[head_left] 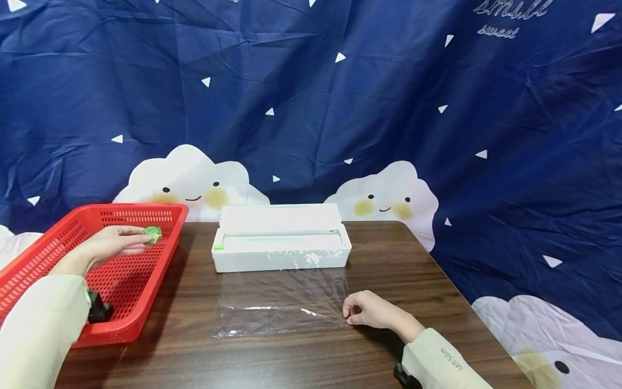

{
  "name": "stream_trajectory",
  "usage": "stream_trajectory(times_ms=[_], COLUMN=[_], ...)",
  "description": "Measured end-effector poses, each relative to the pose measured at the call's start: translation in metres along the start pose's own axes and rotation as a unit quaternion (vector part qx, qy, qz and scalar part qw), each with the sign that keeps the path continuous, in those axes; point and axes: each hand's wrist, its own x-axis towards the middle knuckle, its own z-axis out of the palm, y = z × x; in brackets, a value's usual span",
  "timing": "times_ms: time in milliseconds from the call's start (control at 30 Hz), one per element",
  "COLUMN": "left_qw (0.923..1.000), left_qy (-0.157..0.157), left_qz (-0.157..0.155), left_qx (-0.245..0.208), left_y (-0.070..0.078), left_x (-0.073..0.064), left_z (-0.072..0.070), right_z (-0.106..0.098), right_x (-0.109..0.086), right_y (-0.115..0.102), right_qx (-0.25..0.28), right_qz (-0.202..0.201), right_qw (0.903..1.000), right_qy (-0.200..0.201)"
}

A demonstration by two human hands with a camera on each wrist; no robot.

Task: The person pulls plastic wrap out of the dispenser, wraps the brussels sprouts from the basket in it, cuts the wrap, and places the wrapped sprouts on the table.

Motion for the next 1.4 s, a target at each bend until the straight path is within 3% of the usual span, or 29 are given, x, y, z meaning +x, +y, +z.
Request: stream_trajectory(times_ms=[333, 667, 833, 1167, 1400], left_qw=[0.9989, 0.9976, 0.9978, 0.9975, 0.9949], left_qy=[0.003, -0.008, -0.001, -0.015, -0.02], left_qz=[0.031, 0.063, 0.064, 0.062, 0.08], left_qx=[-0.035, -0.028, -0.016, -0.029, -0.058], left_y=[0.025, 0.05, 0.063, 0.073, 0.083], left_x=[0.001, 0.007, 0.009, 0.017, 0.024], left_z=[0.014, 0.036, 0.048, 0.076, 0.102], right_z=[0.001, -0.002, -0.001, -0.001, -0.001], right_x=[0.0, -0.001, 0.0, 0.0, 0.001], right_y=[0.002, 0.0, 0.0, 0.001, 0.002], right_qx=[-0.005, -0.009, -0.01, -0.006, -0.005], right_qz=[-0.009, -0.015, -0.014, -0.009, -0.002], right_qw=[0.9999, 0.9998, 0.9999, 0.9999, 1.0], right_qy=[0.004, 0.003, 0.001, 0.0, -0.001])
